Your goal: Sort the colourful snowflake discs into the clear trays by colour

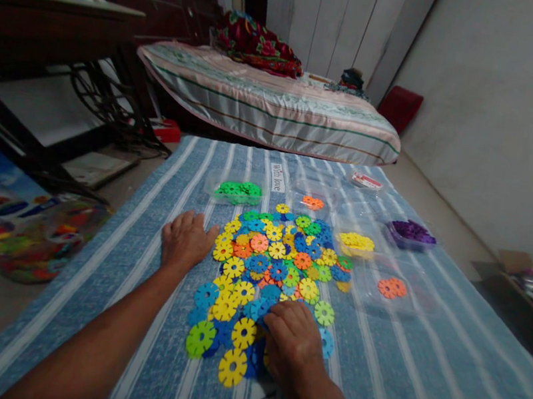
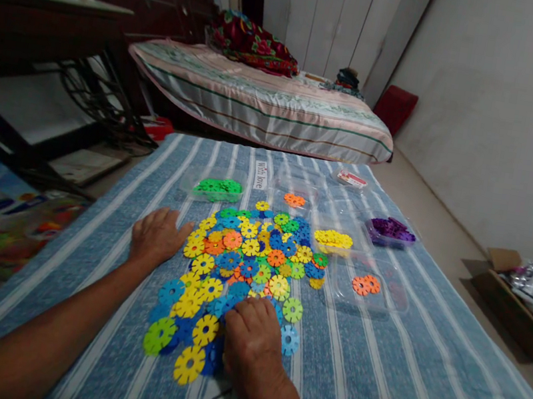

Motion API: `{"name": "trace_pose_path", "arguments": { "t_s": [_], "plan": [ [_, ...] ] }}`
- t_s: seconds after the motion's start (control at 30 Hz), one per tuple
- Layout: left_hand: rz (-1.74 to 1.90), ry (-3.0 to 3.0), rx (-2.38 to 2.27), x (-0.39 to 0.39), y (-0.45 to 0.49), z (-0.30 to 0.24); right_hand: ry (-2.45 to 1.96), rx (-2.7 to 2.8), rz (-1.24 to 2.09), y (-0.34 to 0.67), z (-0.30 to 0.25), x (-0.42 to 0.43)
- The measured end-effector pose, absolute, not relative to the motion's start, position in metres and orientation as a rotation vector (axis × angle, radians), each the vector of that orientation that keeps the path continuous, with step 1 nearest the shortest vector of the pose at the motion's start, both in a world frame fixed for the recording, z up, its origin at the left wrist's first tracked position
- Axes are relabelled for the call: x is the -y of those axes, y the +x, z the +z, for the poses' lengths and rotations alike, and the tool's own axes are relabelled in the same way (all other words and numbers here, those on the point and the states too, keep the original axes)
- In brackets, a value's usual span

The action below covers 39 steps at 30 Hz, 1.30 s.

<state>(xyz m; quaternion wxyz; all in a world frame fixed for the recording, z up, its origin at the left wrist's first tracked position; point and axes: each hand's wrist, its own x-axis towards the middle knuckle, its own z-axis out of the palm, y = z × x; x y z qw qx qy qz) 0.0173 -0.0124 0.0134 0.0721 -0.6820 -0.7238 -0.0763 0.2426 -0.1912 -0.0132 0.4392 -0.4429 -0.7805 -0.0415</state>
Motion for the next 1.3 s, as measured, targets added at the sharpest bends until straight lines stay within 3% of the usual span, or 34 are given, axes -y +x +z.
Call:
{"name": "trace_pose_path", "arguments": {
  "t_s": [1.0, 1.3],
  "plan": [
    [-0.144, -2.045, 2.147, 0.006, 0.008, 0.013, -1.082, 1.923, -0.027, 0.241, -0.027, 0.191],
    [-0.118, -2.052, 2.170, 0.002, 0.008, 0.014, -1.152, 1.946, -0.019, 0.260, 0.012, 0.210]
  ]
}}
